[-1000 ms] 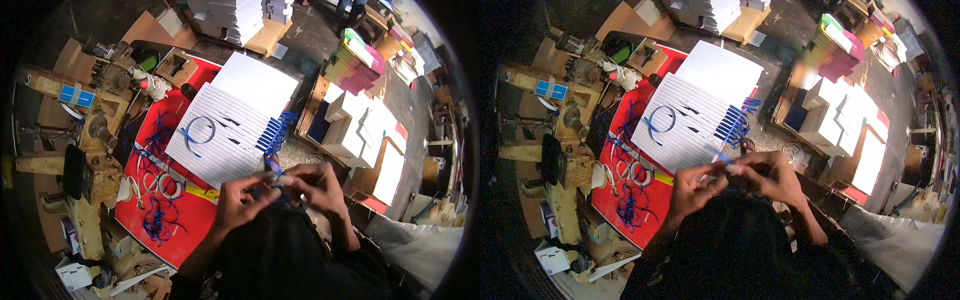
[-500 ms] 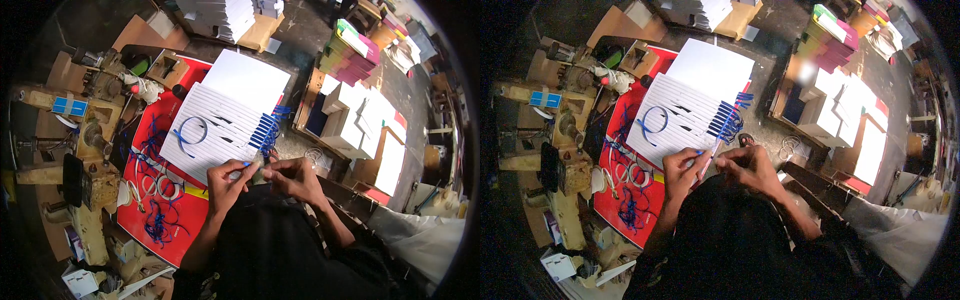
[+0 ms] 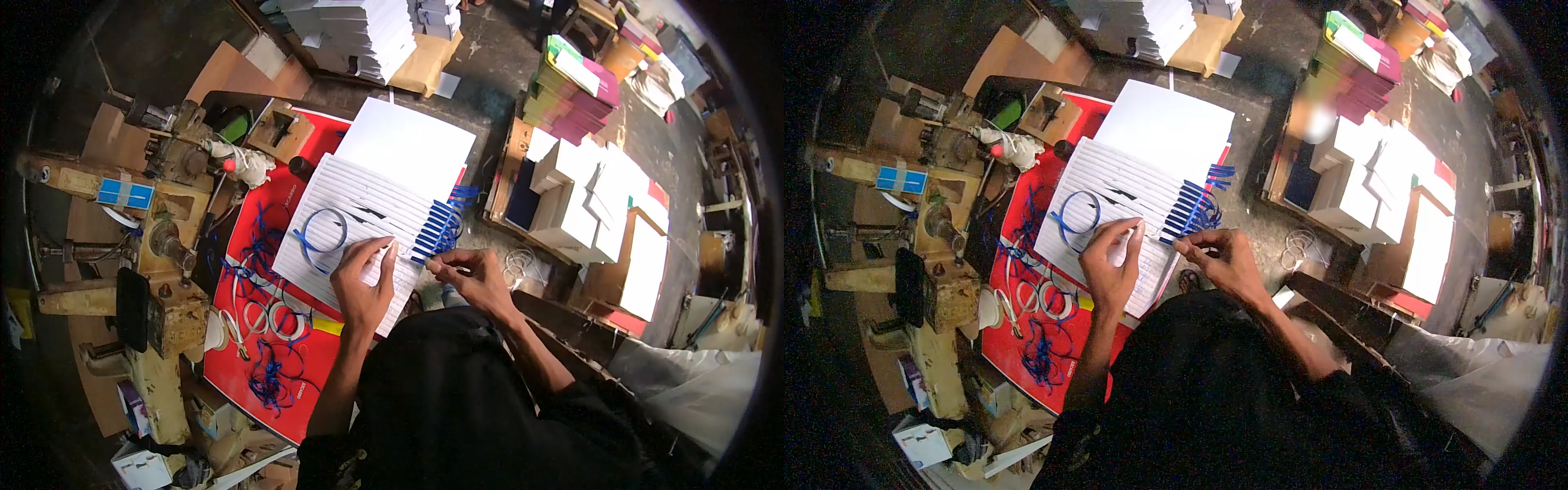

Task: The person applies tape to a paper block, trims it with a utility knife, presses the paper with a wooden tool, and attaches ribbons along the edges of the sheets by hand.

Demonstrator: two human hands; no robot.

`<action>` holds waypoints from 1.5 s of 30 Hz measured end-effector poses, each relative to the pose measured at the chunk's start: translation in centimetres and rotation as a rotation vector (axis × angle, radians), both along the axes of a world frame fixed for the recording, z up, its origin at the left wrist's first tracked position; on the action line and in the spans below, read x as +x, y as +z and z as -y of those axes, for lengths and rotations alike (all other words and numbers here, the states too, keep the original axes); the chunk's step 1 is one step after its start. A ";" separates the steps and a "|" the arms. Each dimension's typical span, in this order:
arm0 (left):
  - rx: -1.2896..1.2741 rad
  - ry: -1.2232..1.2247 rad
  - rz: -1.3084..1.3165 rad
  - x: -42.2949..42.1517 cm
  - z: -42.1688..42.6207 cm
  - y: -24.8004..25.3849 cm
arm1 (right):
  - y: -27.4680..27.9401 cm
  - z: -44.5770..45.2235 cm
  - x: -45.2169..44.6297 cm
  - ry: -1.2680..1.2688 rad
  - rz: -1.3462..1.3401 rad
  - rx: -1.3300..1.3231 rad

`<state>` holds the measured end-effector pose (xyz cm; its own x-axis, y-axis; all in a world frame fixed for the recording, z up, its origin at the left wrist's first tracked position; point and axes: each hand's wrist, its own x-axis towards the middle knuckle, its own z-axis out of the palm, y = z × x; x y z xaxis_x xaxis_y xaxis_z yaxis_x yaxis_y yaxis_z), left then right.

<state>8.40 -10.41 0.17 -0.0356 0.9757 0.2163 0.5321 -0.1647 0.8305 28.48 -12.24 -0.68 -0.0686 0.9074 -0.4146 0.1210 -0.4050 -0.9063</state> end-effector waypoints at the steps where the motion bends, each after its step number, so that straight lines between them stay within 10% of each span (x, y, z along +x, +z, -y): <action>1: 0.102 -0.009 -0.033 -0.1 -0.3 -0.2 | -0.3 -0.1 -0.1 -0.001 0.015 0.015; 31: 0.139 -0.065 -0.149 -0.4 -0.5 -0.3 | 0.4 -0.9 -1.1 -0.056 0.158 -0.039; 35: 0.174 0.199 -0.528 -3.8 -0.9 1.7 | 0.6 -0.2 0.0 -0.063 0.172 0.086; 43: -0.316 -0.630 -0.077 -1.8 3.0 8.0 | 8.3 1.5 0.7 -0.073 0.002 0.302; 45: -0.312 -0.655 0.001 -0.2 4.6 8.8 | 10.4 1.7 2.3 0.368 -0.060 0.195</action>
